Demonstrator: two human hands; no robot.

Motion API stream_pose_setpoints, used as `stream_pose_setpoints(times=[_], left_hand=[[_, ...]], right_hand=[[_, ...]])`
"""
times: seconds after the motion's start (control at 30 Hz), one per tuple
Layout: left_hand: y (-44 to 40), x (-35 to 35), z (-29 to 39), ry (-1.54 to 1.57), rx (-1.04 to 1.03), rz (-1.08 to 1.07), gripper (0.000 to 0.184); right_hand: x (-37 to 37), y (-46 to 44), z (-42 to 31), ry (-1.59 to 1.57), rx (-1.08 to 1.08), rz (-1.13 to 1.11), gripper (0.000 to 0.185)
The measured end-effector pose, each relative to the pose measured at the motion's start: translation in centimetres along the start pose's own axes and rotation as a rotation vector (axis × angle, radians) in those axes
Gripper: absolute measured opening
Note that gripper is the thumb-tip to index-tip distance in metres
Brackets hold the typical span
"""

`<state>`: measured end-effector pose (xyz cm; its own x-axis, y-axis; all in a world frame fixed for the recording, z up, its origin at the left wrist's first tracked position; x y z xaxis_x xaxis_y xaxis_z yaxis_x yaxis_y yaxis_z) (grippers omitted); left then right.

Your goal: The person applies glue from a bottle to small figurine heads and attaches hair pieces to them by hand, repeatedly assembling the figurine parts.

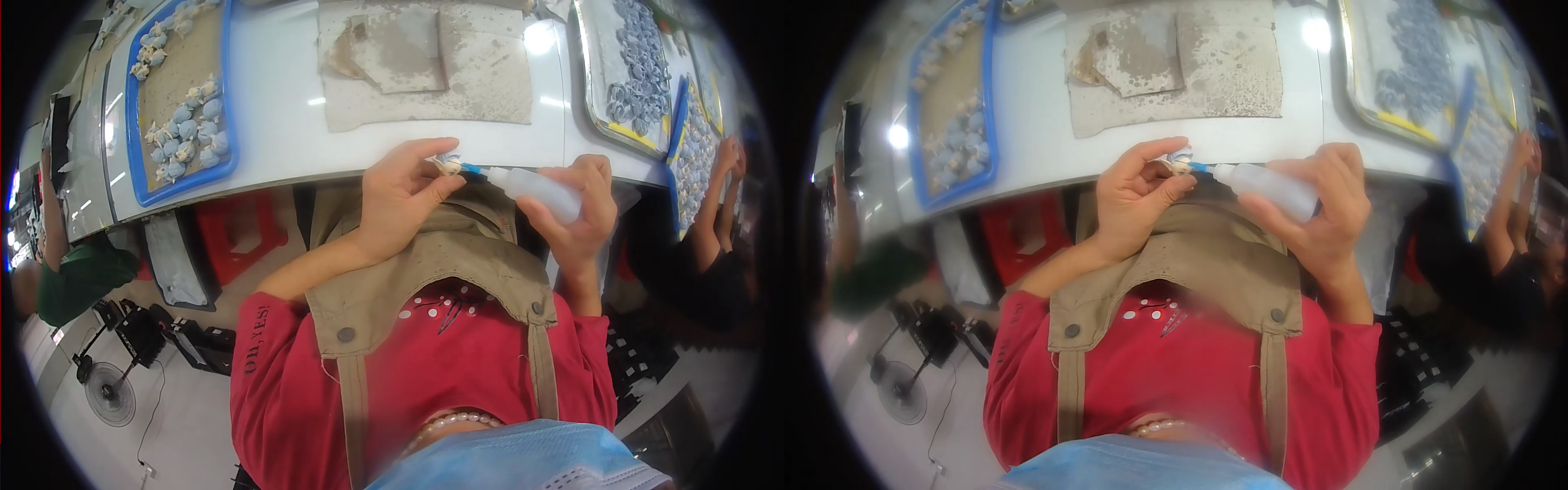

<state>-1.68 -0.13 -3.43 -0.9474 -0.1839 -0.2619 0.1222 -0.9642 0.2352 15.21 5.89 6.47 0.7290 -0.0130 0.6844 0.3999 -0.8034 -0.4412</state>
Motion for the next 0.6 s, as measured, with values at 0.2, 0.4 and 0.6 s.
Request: stream_pose_setpoints(times=[0.2,0.4,0.6], left_hand=[[-0.1,0.5,-0.1,0.0,0.012,0.0,0.038],[-0.2,0.6,0.0,0.082,0.053,0.01,0.037],[-0.4,0.4,0.1,0.213,0.126,0.035,0.035]], right_hand=[[-0.5,-0.4,-0.3,0.026,0.0,-0.016,0.03],[-0.5,-0.4,0.1,0.021,-0.006,-0.008,0.029],[-0.1,0.0,0.9,-0.014,-0.083,0.007,0.027]])
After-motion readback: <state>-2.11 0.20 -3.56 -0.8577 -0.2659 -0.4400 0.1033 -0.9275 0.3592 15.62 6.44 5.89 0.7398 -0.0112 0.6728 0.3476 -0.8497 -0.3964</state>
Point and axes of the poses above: each hand's wrist, its own y-axis away from the middle knuckle, its own x-axis out of the back of the hand, z = x × y, the point moved 5 cm from there along -y, towards the middle knuckle, and after that the axes turned 5 degrees about z, right-handed, at the moved point
